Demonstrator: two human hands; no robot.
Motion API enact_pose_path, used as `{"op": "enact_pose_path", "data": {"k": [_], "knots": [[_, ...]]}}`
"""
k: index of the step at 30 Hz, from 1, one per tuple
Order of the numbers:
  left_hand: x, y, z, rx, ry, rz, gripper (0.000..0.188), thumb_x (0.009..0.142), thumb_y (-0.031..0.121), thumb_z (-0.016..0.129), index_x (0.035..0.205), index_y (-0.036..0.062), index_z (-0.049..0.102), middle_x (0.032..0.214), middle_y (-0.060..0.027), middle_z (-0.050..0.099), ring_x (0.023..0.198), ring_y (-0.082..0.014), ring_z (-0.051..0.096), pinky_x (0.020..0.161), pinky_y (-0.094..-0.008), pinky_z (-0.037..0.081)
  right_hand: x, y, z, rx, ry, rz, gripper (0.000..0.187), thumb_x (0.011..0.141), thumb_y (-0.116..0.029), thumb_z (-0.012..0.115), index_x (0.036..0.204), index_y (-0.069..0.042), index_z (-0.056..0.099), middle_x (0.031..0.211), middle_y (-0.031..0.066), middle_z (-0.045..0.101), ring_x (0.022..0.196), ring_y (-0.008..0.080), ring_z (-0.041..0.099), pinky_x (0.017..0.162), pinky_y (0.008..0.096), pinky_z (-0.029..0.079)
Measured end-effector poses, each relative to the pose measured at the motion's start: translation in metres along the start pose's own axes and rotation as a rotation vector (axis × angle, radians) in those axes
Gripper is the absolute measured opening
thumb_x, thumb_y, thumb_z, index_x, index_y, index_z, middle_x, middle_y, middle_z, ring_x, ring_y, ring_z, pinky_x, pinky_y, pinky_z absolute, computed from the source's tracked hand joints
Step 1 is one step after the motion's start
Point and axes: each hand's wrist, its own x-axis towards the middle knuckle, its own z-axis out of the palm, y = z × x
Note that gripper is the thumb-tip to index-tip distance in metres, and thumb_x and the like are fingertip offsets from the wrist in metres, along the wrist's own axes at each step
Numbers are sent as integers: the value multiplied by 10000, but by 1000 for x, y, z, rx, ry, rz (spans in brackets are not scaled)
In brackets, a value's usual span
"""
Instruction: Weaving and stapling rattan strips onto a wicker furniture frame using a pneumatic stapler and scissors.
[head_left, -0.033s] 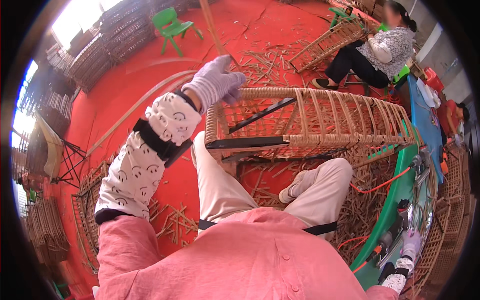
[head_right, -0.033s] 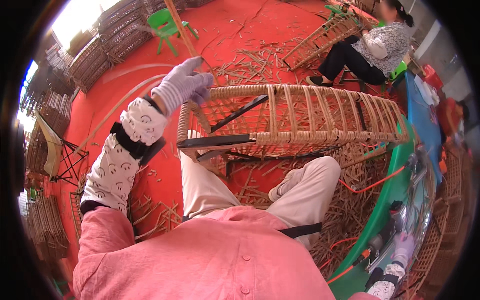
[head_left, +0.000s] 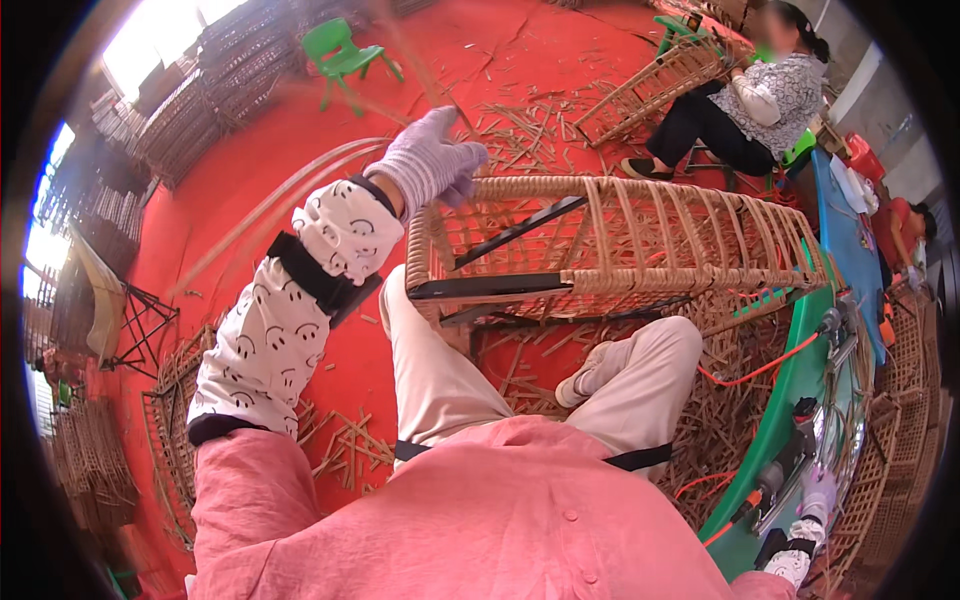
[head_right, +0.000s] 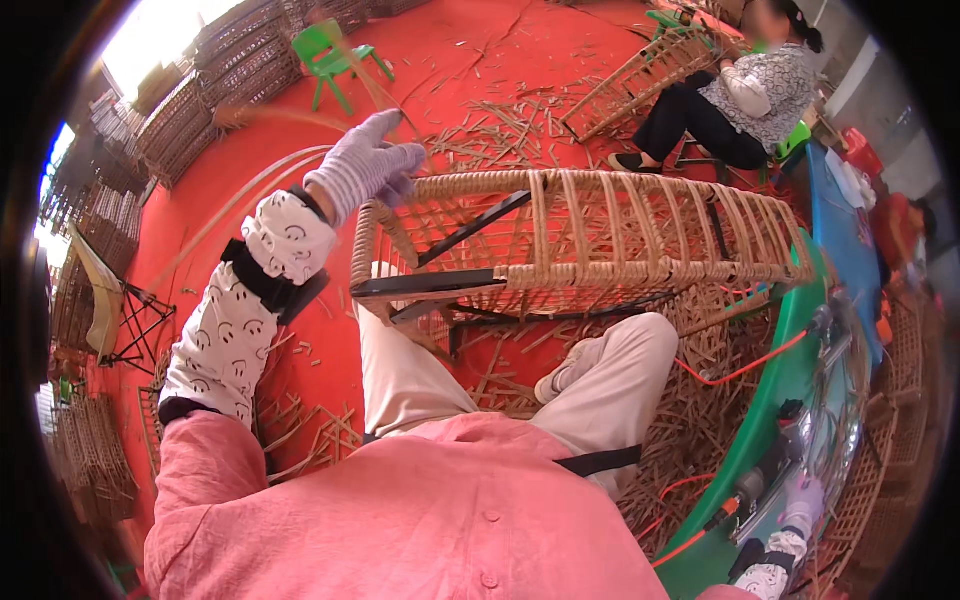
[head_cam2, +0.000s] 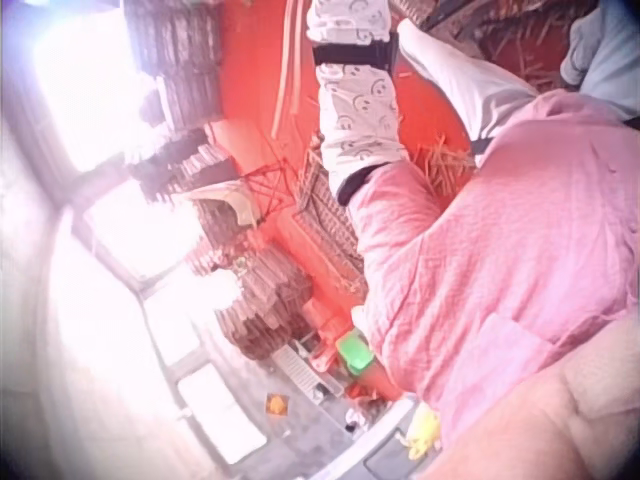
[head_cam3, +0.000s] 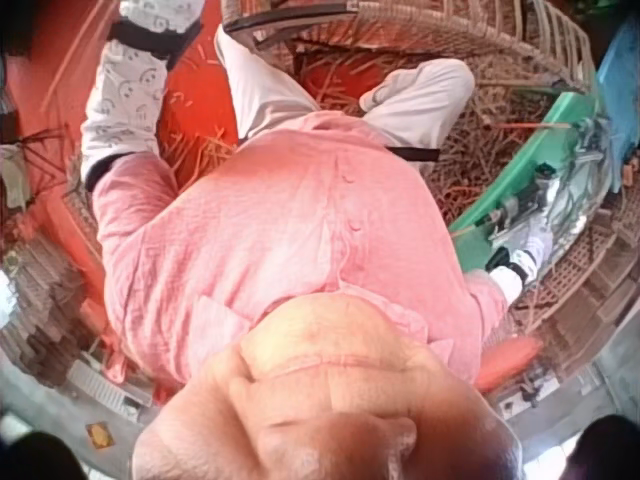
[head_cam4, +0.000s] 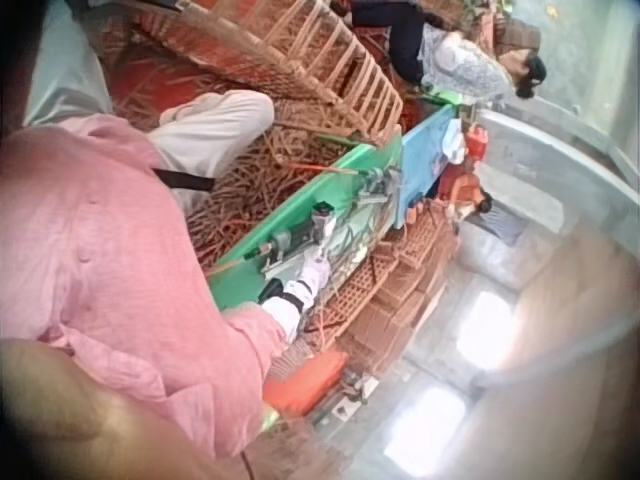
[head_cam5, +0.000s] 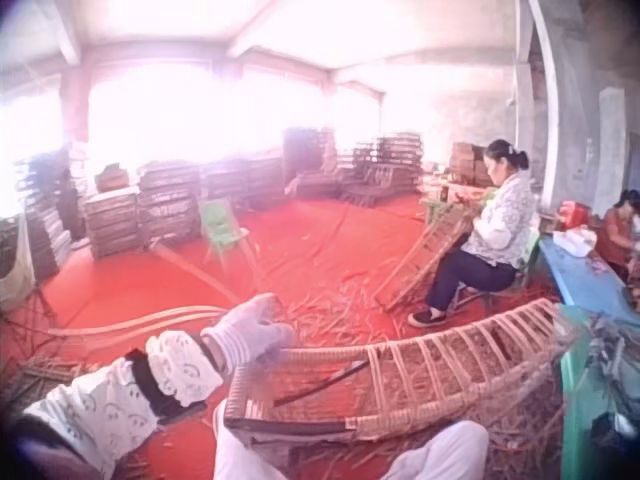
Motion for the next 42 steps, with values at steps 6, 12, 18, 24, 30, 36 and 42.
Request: {"op": "enact_pose_path", "data": {"k": [6, 12, 18, 24, 30, 36, 42], "knots": [[36, 18, 9, 175, -23, -83, 417, 788, 229, 663, 1121, 10, 541, 688, -66, 585, 500, -135, 552, 395, -274, 460, 35, 36, 42, -98, 16, -30, 641, 690, -436, 647, 1176, -43, 506, 1116, 254, 550, 1068, 380, 520, 906, 424, 414], [53, 17, 22, 331, -137, -194, 241, 782, 228, 681, 742, 10, 588, 598, -46, 572, 465, -126, 538, 369, -267, 440, 22, -72, -9, 131, 371, -491, 520, 749, -278, 614, 1197, -47, 486, 1188, 196, 505, 1086, 348, 493, 918, 411, 403], [30, 33, 52, 825, -120, 389, 348, 805, 398, 579, 865, 60, 635, 743, -129, 633, 763, -300, 626, 708, -385, 497, -76, -224, -80, 954, 180, -973, 299, 826, -242, 603, 1014, -10, 596, 958, 115, 622, 836, 218, 622, 722, 294, 487], [-16, 19, 57, 1150, -318, 430, 218, 857, 293, 518, 950, 117, 609, 756, -117, 619, 752, -294, 623, 649, -389, 492, -213, -313, -102, 1063, -1234, -966, 790, 853, -661, 317, 1036, 53, 605, 885, 186, 653, 499, 159, 578, 457, 267, 471], [-33, 2, 67, 1101, -175, 637, 182, 870, 196, 495, 998, 100, 583, 834, -115, 610, 788, -296, 622, 663, -393, 493, -271, -359, -108, 1160, -1615, -887, 558, 882, -516, 441, 820, 5, 630, 665, 89, 605, 455, 113, 521, 418, 234, 415], [4, -12, 62, 970, 81, 631, 210, 827, 223, 568, 1008, 121, 604, 904, -108, 617, 805, -306, 613, 693, -405, 507, -282, -360, -104, 1375, -1310, -1103, 344, 904, -283, 526, 679, -38, 614, 506, -19, 490, 435, 38, 400, 411, 213, 313], [19, -33, 56, 709, 159, 933, 167, 793, 230, 629, 910, 111, 617, 814, -91, 617, 705, -287, 618, 598, -377, 507, -285, -342, -99, 1371, -1386, -1054, 358, 910, -286, 526, 660, -41, 602, 504, -17, 493, 437, 40, 409, 404, 208, 303]]}}
